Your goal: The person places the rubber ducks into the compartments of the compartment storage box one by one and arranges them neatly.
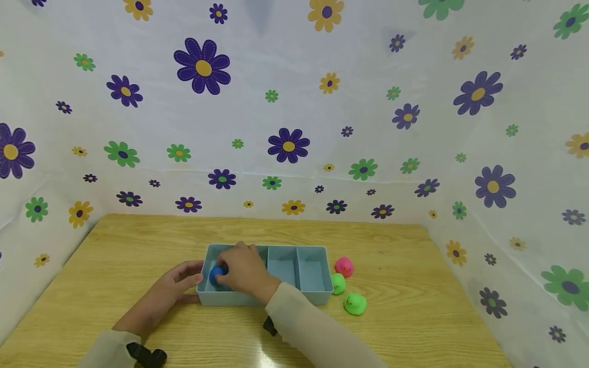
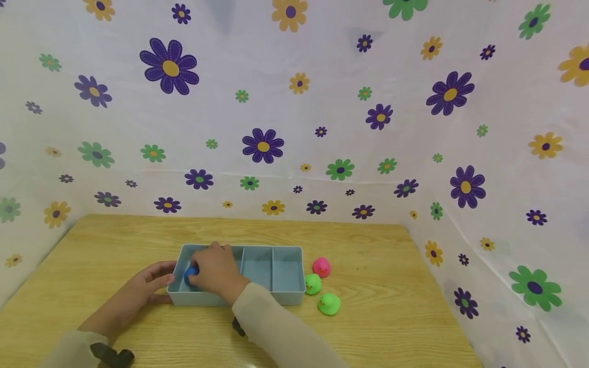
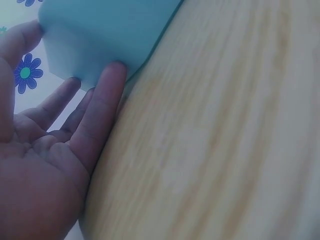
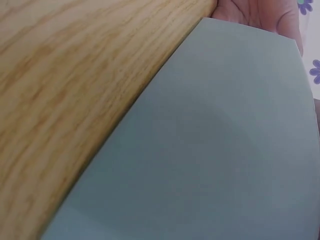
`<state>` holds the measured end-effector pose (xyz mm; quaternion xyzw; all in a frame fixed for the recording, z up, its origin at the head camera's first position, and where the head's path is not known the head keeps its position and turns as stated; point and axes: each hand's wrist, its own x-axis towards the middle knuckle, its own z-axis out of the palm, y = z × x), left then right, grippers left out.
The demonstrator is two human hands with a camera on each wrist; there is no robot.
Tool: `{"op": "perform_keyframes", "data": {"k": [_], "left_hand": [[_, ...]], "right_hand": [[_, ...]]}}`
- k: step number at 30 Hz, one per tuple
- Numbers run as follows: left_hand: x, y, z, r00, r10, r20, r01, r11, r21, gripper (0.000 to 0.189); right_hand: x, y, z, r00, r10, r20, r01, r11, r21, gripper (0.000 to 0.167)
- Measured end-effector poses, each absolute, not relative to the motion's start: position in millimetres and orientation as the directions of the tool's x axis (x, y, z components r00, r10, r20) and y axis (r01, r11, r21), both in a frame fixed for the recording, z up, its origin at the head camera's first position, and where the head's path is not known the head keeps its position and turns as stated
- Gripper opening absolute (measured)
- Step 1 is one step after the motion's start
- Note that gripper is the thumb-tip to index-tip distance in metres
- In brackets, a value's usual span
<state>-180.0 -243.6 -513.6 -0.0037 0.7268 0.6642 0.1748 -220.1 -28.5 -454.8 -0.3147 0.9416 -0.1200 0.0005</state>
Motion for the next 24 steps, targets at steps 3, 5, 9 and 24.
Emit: {"op": "perform_keyframes", "data": {"k": [3, 5, 9, 24], "left_hand": [[-181.0, -244.4, -516.5, -0.938, 0.231, -0.258, -0.236, 0.118, 0.965, 0.066], [-181.3, -244.3, -517.5, -0.936, 0.238, -0.257, -0.236, 0.113, 0.965, 0.066], [-180.9, -243.7, -518.0, -0.934, 0.247, -0.259, -0.239, 0.108, 0.965, 0.068], [-180.2, -244.8, -515.8, -0.934, 0.236, -0.268, -0.241, 0.137, 0.961, 0.069]], "right_hand": [[-219.0, -29.5, -454.4, -0.805, -0.591, 0.052, -0.588, 0.782, -0.207, 0.022], [-218.4, -29.3, -454.3, -0.806, -0.59, 0.043, -0.586, 0.787, -0.196, 0.023], [-217.3, -23.8, -454.3, -0.791, -0.609, 0.061, -0.607, 0.768, -0.204, 0.027], [-209.5, 105.5, -432.1, -0.66, -0.599, 0.453, -0.751, 0.517, -0.411, 0.02]]}}
